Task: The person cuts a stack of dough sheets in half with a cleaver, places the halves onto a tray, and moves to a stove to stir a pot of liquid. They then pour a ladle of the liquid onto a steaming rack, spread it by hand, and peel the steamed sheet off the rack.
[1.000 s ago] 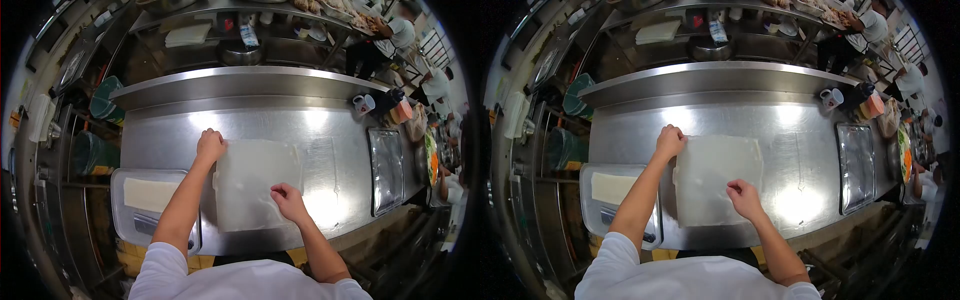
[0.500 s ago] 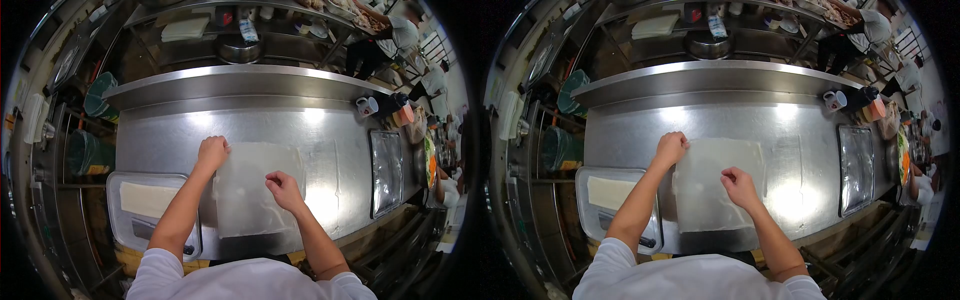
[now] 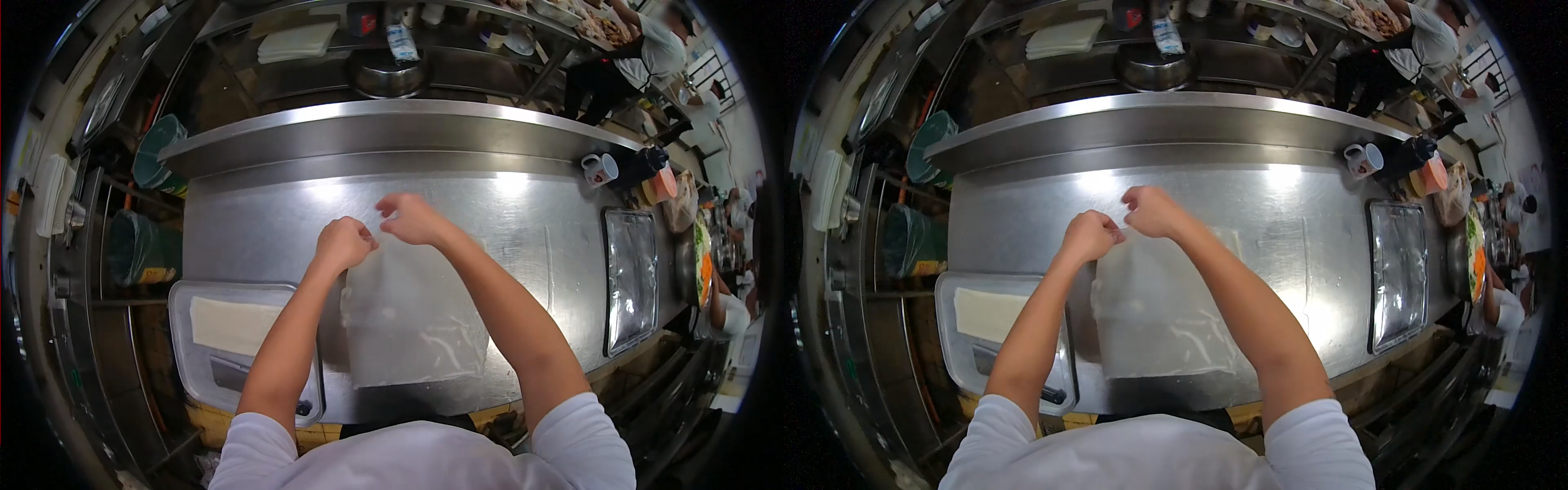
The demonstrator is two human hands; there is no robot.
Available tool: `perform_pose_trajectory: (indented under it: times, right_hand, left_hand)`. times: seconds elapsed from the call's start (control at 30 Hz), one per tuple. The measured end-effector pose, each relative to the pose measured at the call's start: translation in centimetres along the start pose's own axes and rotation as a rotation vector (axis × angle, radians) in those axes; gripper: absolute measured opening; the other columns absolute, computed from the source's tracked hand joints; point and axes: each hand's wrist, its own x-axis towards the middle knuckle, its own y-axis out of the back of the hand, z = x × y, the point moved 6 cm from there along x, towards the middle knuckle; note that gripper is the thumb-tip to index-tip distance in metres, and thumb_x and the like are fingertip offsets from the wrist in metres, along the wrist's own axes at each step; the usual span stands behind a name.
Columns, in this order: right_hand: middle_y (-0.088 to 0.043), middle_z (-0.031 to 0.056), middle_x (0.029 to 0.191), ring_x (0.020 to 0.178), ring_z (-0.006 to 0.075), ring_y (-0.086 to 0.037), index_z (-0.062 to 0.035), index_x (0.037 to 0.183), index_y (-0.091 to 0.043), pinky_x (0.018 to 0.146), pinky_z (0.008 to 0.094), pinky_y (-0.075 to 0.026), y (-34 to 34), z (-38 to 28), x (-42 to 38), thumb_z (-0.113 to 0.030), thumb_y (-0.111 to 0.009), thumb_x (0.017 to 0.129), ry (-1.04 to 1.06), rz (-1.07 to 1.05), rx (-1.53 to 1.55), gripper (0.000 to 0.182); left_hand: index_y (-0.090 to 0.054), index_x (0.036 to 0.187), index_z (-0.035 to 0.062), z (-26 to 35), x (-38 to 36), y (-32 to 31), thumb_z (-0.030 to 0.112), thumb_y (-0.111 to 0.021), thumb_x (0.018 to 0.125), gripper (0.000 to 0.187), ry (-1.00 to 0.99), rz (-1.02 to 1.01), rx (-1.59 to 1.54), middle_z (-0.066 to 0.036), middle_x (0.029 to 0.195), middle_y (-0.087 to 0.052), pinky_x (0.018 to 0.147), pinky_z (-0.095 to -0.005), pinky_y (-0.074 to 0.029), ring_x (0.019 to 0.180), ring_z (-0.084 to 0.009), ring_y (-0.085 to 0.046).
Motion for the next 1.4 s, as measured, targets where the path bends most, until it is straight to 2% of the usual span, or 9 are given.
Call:
perform_pose_trajectory:
  times: [0.1,0.13,0.23,0.33,0.53,0.93,1.13,1.23,1.4]
  right_hand:
    - [-0.074,0.0146,0.090,0.077,0.0246,-0.071,0.0008,0.121,-0.069,0.069,0.0384,-0.059,-2.7,-0.1,0.4,-0.014,-0.069,0.081,-0.367,-0.591,-0.031,0.043]
    - [-0.071,0.0116,0.083,0.070,0.0215,-0.068,-0.0023,0.115,-0.072,0.059,0.0374,-0.057,-3.0,1.1,0.3,-0.013,-0.067,0.077,-0.411,-0.653,-0.147,0.040]
    - [-0.071,0.0148,0.081,0.068,0.0249,-0.069,-0.0018,0.104,-0.074,0.057,0.0406,-0.057,-1.7,3.9,-0.8,-0.012,-0.066,0.077,-0.448,-0.769,-0.259,0.030]
    - [-0.071,0.0104,0.082,0.076,0.0257,-0.069,-0.0059,0.101,-0.075,0.066,0.0405,-0.056,1.4,6.3,-2.7,-0.012,-0.069,0.076,-0.462,-0.813,-0.390,0.026]
    - [-0.075,0.0117,0.092,0.087,0.0312,-0.070,-0.0078,0.096,-0.075,0.075,0.0427,-0.055,6.3,8.9,-6.6,-0.015,-0.075,0.072,-0.280,-0.600,-0.736,0.024]
    - [-0.074,0.0168,0.099,0.098,0.0349,-0.069,-0.0074,0.092,-0.073,0.082,0.0455,-0.055,8.8,11.0,-11.0,-0.012,-0.067,0.077,-0.419,-0.390,-0.482,0.017]
    - [-0.074,0.0187,0.094,0.093,0.0380,-0.069,-0.0054,0.090,-0.073,0.082,0.0464,-0.055,9.7,10.9,-12.0,-0.011,-0.070,0.079,-0.362,-0.196,-0.438,0.013]
    - [-0.074,0.0189,0.090,0.090,0.0382,-0.070,-0.0042,0.089,-0.074,0.081,0.0459,-0.056,10.4,10.2,-13.0,-0.012,-0.072,0.080,-0.387,-0.129,-0.434,0.012]
    - [-0.074,0.0192,0.087,0.086,0.0380,-0.070,-0.0037,0.087,-0.076,0.079,0.0456,-0.056,11.0,10.0,-14.7,-0.012,-0.072,0.080,-0.334,0.013,-0.370,0.011]
  left_hand:
    - [-0.080,0.091,0.0050,0.5,-0.9,0.9,0.026,-0.083,0.081,0.023,0.014,0.002,-0.076,-0.017,0.088,-0.077,0.080,-0.0403,-0.056,0.085,-0.0297,-0.074]
    - [-0.080,0.091,0.0049,0.4,-1.2,1.2,0.026,-0.083,0.081,0.023,0.021,0.010,-0.109,-0.017,0.087,-0.077,0.079,-0.0398,-0.056,0.084,-0.0290,-0.074]
    - [-0.080,0.092,0.0049,0.1,-1.5,1.8,0.025,-0.081,0.083,0.022,0.034,0.018,-0.131,-0.016,0.089,-0.077,0.080,-0.0399,-0.056,0.085,-0.0293,-0.074]
    - [-0.080,0.093,0.0044,-0.4,-1.2,2.2,0.024,-0.081,0.084,0.021,0.001,0.017,-0.176,-0.016,0.088,-0.077,0.078,-0.0395,-0.055,0.083,-0.0283,-0.073]
    - [-0.078,0.092,0.0018,-2.1,1.1,0.9,0.020,-0.084,0.081,0.022,-0.051,0.003,-0.209,-0.012,0.080,-0.074,0.070,-0.0336,-0.054,0.072,-0.0194,-0.068]
    - [-0.074,0.085,0.0038,-4.6,4.0,-2.6,0.023,-0.084,0.080,0.023,-0.012,-0.149,-0.211,-0.009,0.080,-0.073,0.073,-0.0353,-0.053,0.074,-0.0201,-0.066]
    - [-0.076,0.088,0.0032,-4.3,3.4,-2.0,0.024,-0.084,0.081,0.023,-0.032,-0.089,-0.141,-0.011,0.082,-0.075,0.073,-0.0356,-0.054,0.075,-0.0220,-0.069]
    - [-0.076,0.089,0.0008,-4.0,2.7,-1.9,0.019,-0.084,0.084,0.020,-0.081,-0.011,-0.186,-0.007,0.076,-0.072,0.067,-0.0315,-0.051,0.069,-0.0136,-0.062]
    - [-0.078,0.089,0.0006,-3.2,0.8,-1.0,0.018,-0.084,0.084,0.019,-0.103,0.045,-0.228,-0.006,0.074,-0.071,0.065,-0.0306,-0.050,0.067,-0.0122,-0.061]
